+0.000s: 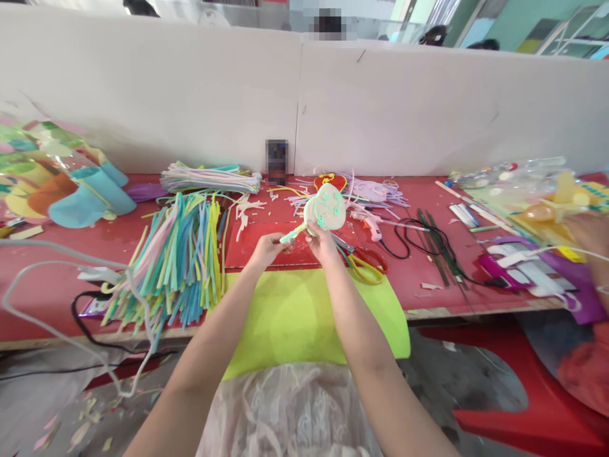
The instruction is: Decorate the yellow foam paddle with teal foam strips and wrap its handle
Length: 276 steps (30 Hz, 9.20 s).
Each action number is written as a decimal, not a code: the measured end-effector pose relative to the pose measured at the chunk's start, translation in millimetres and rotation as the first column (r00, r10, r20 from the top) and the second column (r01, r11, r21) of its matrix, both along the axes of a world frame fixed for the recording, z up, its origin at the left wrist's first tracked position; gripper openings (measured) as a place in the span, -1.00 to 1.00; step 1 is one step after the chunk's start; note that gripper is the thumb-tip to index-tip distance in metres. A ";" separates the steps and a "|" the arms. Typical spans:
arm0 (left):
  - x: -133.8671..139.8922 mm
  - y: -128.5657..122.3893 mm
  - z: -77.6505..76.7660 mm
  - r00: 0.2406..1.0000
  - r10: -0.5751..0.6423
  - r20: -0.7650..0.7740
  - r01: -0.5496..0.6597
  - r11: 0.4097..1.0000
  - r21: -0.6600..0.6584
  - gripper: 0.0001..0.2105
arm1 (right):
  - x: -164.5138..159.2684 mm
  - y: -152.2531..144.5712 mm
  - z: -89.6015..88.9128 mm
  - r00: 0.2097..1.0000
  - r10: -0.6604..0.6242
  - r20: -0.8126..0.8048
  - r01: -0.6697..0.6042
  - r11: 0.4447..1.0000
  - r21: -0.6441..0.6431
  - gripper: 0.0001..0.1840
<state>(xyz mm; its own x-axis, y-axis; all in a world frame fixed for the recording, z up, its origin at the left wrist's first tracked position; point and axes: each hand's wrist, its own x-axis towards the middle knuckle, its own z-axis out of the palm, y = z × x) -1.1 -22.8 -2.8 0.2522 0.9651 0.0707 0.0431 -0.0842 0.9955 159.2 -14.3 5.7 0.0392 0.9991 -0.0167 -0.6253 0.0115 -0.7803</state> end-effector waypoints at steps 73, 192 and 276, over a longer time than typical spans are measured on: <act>5.9 -16.8 16.8 0.992 0.009 0.124 -0.020 0.996 0.089 -0.74 | -12.3 -1.8 3.7 0.906 -0.367 0.212 0.344 0.929 0.139 -0.43; -2.8 -13.3 13.5 0.818 0.431 -0.380 -0.159 0.805 0.572 -0.85 | -6.4 -1.7 4.1 0.872 -0.353 0.340 0.296 0.932 0.208 -0.49; -0.6 -1.6 -0.7 0.964 -0.145 0.222 0.183 0.970 -0.160 -0.74 | -2.6 2.5 -4.5 0.991 -0.127 -0.048 0.127 0.992 -0.016 -0.65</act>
<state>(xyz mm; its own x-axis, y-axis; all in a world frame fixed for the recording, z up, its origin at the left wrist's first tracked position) -1.7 -24.4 -3.4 0.4062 0.9133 -0.0302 -0.1656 0.1061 0.9805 156.5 -11.8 1.3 0.1645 0.9858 -0.0343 -0.6568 0.0835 -0.7495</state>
